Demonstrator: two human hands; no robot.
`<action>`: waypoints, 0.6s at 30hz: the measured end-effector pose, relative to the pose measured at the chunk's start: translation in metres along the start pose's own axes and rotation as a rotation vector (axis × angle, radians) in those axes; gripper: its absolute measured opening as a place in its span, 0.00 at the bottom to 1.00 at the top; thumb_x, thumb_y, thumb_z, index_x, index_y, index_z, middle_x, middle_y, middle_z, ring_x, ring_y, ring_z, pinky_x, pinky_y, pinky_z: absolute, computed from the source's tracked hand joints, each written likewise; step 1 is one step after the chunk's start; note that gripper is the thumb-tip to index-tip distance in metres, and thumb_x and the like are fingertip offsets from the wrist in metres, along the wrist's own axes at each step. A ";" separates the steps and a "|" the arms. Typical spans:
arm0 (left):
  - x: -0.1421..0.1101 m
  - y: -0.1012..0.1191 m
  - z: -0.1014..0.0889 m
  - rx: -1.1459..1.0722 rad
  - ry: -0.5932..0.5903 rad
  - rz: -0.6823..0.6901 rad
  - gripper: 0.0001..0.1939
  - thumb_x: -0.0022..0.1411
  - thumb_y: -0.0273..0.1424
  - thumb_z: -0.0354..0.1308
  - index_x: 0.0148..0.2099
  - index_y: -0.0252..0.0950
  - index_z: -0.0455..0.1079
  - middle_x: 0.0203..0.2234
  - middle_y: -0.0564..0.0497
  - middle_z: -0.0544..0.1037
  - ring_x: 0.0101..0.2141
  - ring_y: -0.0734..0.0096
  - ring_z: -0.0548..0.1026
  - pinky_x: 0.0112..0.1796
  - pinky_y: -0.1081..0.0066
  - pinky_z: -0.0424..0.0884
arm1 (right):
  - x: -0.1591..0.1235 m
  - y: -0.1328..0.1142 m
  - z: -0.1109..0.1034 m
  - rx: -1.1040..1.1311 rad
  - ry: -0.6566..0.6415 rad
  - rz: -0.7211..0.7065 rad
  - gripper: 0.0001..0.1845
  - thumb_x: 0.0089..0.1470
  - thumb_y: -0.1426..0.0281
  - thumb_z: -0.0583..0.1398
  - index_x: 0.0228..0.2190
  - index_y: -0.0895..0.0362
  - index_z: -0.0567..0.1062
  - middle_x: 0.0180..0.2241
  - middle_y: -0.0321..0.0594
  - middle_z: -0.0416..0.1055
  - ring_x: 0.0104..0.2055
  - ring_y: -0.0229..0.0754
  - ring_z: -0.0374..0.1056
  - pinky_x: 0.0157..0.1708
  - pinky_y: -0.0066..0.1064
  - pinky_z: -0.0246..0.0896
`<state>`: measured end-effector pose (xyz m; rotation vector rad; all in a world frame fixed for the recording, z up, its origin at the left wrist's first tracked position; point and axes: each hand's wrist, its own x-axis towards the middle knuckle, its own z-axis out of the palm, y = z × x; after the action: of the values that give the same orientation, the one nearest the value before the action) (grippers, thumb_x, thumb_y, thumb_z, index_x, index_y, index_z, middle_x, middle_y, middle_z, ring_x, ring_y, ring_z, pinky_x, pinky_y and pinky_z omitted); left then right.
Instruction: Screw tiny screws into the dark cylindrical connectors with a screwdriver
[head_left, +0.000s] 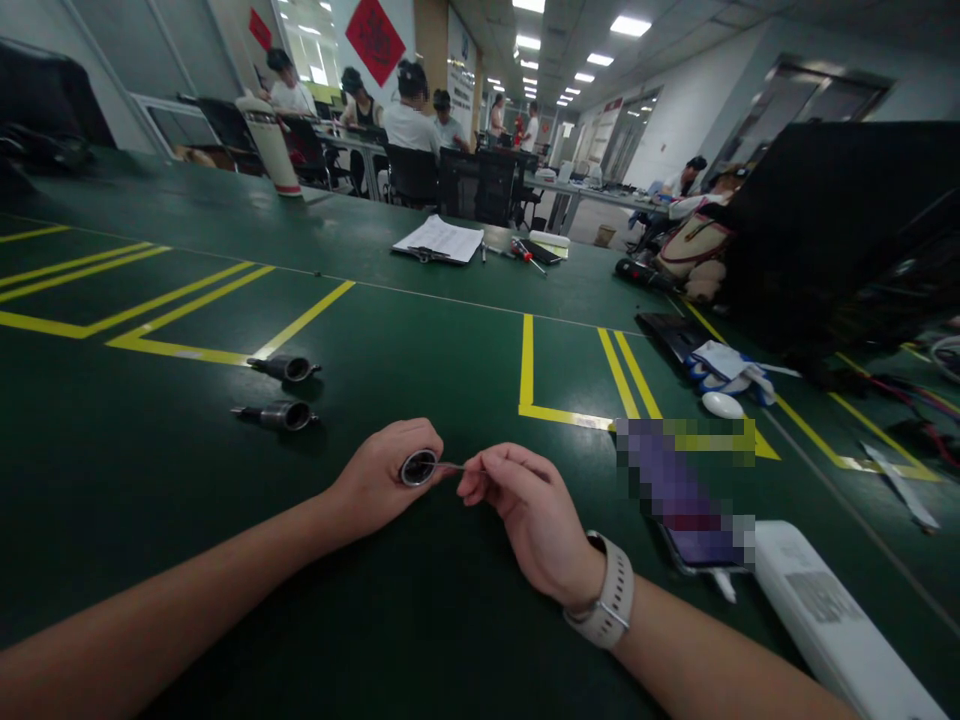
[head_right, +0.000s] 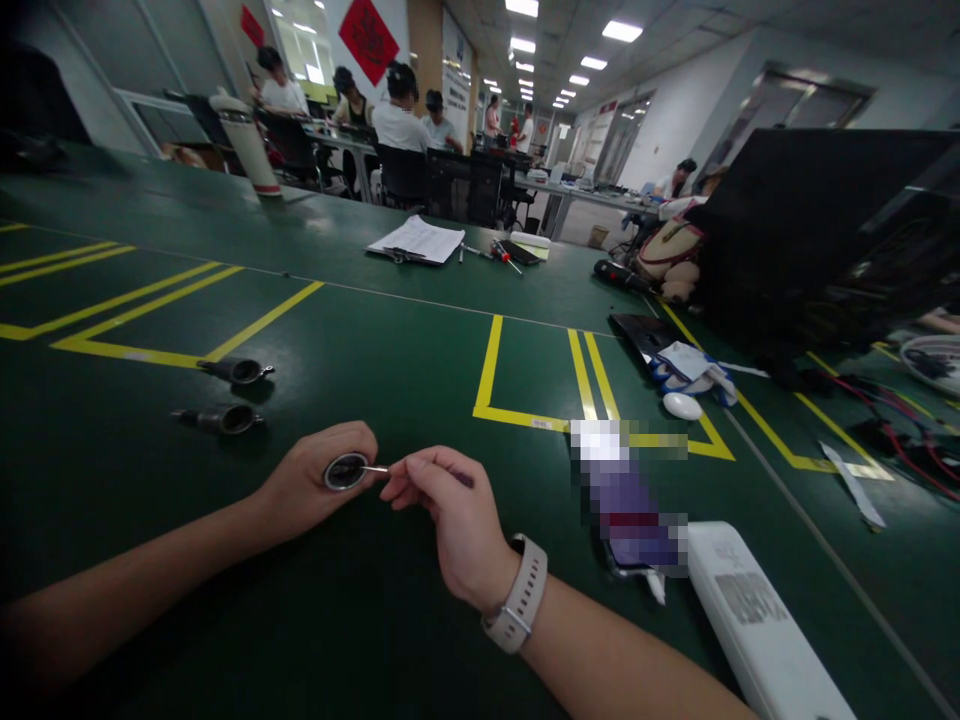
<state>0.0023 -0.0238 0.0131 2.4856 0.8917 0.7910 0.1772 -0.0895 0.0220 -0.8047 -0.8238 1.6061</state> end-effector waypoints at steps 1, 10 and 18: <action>0.000 0.000 0.000 0.014 -0.005 0.001 0.08 0.58 0.29 0.52 0.27 0.35 0.61 0.23 0.54 0.66 0.26 0.74 0.65 0.28 0.73 0.60 | -0.001 -0.001 0.001 -0.061 -0.003 -0.035 0.08 0.52 0.71 0.57 0.27 0.59 0.76 0.26 0.38 0.72 0.30 0.36 0.66 0.34 0.30 0.60; 0.000 0.004 -0.001 0.026 -0.015 -0.038 0.10 0.59 0.32 0.51 0.27 0.35 0.61 0.23 0.54 0.66 0.26 0.73 0.65 0.28 0.73 0.60 | 0.002 0.000 -0.002 0.067 -0.019 0.071 0.09 0.52 0.71 0.57 0.27 0.61 0.76 0.26 0.40 0.72 0.29 0.36 0.66 0.32 0.29 0.59; 0.002 0.004 0.000 -0.005 -0.016 -0.044 0.10 0.58 0.31 0.53 0.26 0.35 0.60 0.22 0.55 0.65 0.25 0.75 0.64 0.27 0.74 0.60 | 0.003 -0.001 -0.002 0.121 0.024 0.106 0.08 0.50 0.72 0.57 0.26 0.61 0.77 0.24 0.40 0.72 0.27 0.36 0.66 0.29 0.28 0.59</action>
<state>0.0055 -0.0255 0.0164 2.4555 0.9350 0.7572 0.1788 -0.0860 0.0212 -0.7908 -0.6696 1.7190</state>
